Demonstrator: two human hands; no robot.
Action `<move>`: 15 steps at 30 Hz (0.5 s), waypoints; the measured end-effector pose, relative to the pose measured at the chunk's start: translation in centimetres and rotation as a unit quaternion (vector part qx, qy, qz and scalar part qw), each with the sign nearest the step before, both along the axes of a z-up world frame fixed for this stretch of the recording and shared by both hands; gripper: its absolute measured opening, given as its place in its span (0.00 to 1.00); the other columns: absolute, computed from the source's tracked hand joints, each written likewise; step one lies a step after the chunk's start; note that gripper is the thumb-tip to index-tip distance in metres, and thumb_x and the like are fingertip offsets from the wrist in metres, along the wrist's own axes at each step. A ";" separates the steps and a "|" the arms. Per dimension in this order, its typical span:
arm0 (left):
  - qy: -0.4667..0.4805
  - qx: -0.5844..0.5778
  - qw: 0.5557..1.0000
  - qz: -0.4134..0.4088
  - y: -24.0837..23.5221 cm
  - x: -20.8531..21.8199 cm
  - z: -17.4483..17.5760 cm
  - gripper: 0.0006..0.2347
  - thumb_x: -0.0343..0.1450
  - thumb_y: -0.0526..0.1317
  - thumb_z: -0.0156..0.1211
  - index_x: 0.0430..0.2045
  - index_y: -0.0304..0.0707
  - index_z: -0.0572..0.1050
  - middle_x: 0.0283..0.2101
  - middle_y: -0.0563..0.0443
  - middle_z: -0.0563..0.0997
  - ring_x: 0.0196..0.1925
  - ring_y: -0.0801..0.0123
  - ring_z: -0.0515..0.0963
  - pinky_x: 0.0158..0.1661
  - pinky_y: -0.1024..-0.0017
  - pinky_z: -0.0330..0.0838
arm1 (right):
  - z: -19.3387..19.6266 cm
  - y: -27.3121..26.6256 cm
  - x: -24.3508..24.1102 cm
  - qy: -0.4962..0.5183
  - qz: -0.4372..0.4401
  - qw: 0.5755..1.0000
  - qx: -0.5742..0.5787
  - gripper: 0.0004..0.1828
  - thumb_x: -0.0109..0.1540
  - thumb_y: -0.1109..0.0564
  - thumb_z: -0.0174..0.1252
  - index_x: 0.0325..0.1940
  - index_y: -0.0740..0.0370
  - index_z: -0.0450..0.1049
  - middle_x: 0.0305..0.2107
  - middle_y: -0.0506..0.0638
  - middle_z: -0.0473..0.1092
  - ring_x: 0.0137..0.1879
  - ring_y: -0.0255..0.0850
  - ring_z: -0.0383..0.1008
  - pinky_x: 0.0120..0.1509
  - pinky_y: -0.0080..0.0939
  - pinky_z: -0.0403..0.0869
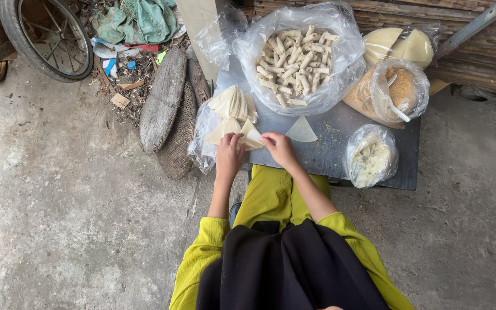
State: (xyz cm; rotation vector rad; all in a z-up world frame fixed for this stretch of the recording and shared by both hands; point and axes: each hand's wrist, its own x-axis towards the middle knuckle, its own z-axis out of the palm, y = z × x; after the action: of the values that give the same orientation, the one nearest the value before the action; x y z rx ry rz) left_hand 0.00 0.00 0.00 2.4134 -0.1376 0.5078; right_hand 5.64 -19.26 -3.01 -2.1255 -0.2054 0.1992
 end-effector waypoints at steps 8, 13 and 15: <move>-0.001 0.014 1.000 -0.014 0.2 -0.3 0.3 0.06 0.66 0.33 0.66 0.34 0.40 0.79 0.45 0.48 0.76 0.47 0.55 0.77 0.46 0.61 0.73 | 3.2 -8.0 -0.8 -0.374 -0.122 0.906 -0.158 0.05 0.66 0.59 0.65 0.45 0.61 0.80 0.41 0.50 0.78 0.49 0.46 0.76 0.54 0.47 0.69; -0.007 0.009 1.000 -0.011 0.0 -0.1 0.3 0.04 0.67 0.34 0.66 0.33 0.40 0.79 0.44 0.49 0.76 0.46 0.57 0.77 0.46 0.61 0.72 | 1.9 -8.4 -2.5 -0.398 -0.085 0.866 -0.289 0.05 0.62 0.57 0.66 0.42 0.55 0.80 0.39 0.45 0.75 0.49 0.42 0.73 0.62 0.51 0.65; -0.009 0.007 1.000 -0.009 0.0 -0.1 0.3 0.04 0.68 0.34 0.66 0.33 0.40 0.79 0.43 0.49 0.76 0.46 0.57 0.77 0.45 0.61 0.72 | 0.4 -8.5 -3.3 -0.389 -0.078 0.870 -0.293 0.05 0.62 0.57 0.67 0.42 0.54 0.80 0.38 0.44 0.75 0.48 0.41 0.73 0.62 0.51 0.64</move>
State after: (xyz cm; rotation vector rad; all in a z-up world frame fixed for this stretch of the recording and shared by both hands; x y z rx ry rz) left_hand -0.09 0.01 0.31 2.4203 -0.1703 0.5229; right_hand 2.30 -27.76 -2.63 -2.7125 -0.4855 -0.8118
